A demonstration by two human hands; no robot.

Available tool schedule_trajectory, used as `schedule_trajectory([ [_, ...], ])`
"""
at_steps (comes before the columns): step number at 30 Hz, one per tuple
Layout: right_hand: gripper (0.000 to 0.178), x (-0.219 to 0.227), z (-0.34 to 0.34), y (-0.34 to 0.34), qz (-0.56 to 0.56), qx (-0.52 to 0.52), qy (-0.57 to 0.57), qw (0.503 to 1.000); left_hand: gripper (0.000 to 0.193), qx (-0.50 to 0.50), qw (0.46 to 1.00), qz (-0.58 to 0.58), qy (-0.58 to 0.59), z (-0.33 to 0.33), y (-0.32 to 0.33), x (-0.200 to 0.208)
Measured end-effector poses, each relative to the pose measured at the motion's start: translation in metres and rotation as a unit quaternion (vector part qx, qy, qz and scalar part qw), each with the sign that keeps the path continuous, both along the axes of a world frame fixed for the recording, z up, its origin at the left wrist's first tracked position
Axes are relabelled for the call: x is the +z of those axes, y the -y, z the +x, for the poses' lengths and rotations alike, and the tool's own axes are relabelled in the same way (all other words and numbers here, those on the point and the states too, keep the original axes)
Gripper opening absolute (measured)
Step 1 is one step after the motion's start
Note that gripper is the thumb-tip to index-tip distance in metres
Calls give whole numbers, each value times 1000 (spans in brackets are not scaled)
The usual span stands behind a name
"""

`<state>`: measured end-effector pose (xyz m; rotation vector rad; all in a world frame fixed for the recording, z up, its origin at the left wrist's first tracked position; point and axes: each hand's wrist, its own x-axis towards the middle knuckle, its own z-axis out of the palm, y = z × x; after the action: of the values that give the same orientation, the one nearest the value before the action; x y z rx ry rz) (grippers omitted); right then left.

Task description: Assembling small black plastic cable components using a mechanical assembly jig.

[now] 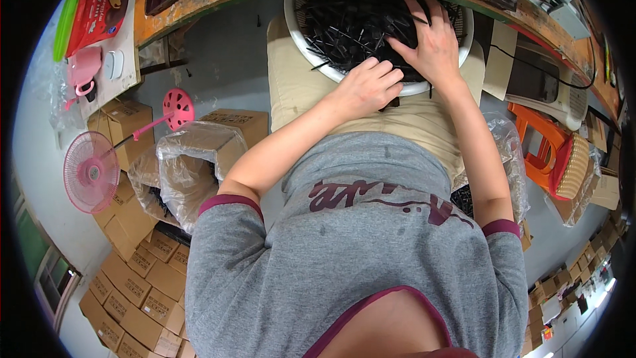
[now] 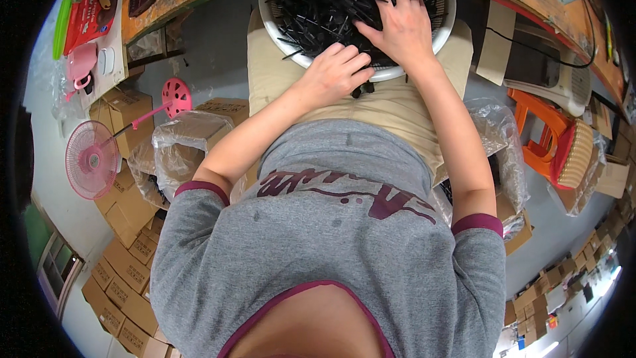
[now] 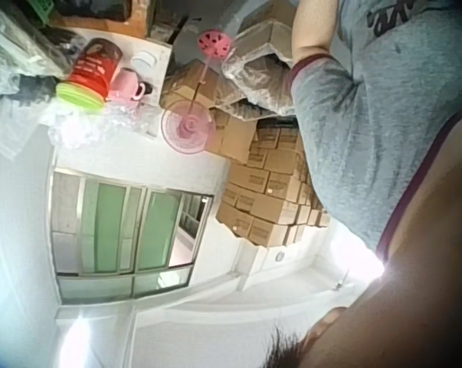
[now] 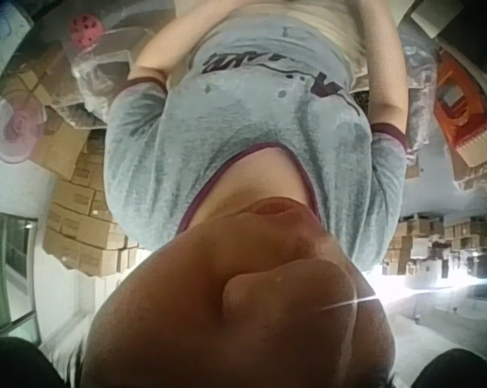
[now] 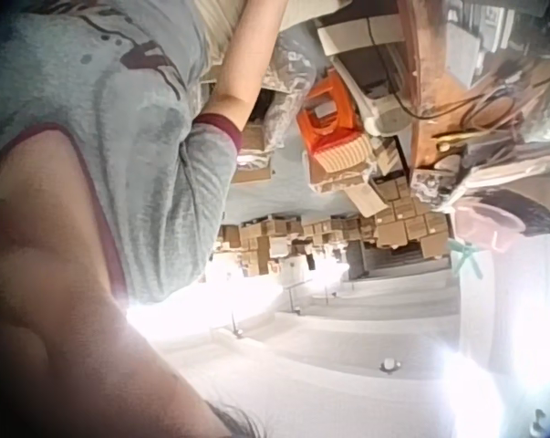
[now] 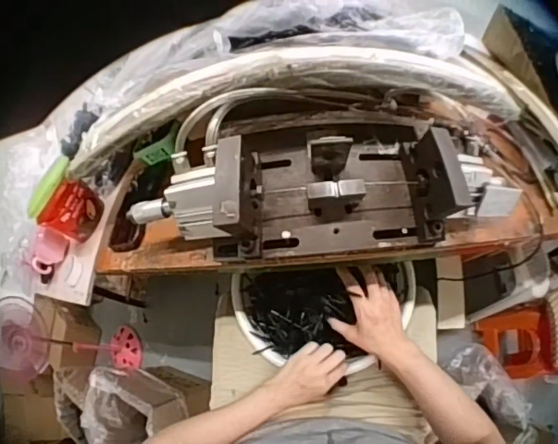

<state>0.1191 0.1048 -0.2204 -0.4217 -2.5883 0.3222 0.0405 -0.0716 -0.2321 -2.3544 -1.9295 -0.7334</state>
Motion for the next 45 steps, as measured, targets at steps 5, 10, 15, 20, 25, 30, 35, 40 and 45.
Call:
schedule_trajectory([
  [5, 82, 6, 0, -6, -49, -10, 9, 999, 20, 40, 998, 36, -32, -14, -13, 7],
  [10, 86, 28, 17, -10, -142, -13, -22, 990, 12, 101, 993, 36, -43, -10, -22, 10],
  [15, 72, 30, 60, 1, -104, -78, -52, 990, 15, 167, 985, 50, -1, -15, -23, 22],
  [20, 62, 34, 91, 45, -87, -84, -20, 992, 19, 206, 978, 38, 12, -18, -23, 24],
  [25, 38, 14, 109, 66, -159, 10, 92, 983, 20, 213, 972, 64, 78, -23, -6, 44],
  [30, 27, 14, 93, 63, -181, 104, 53, 977, 12, 270, 945, 1, 185, -21, 32, 44],
  [35, 21, 22, 90, 63, -208, 37, -22, 977, 20, 371, 910, 45, 177, -34, 52, 38],
  [40, 17, -6, 105, 9, -341, -251, -153, 893, 38, 543, 692, 86, 468, -85, 56, -7],
  [45, 39, -76, 98, -80, -548, -301, -79, 776, 42, 372, 426, 116, 817, -120, 35, -59],
])
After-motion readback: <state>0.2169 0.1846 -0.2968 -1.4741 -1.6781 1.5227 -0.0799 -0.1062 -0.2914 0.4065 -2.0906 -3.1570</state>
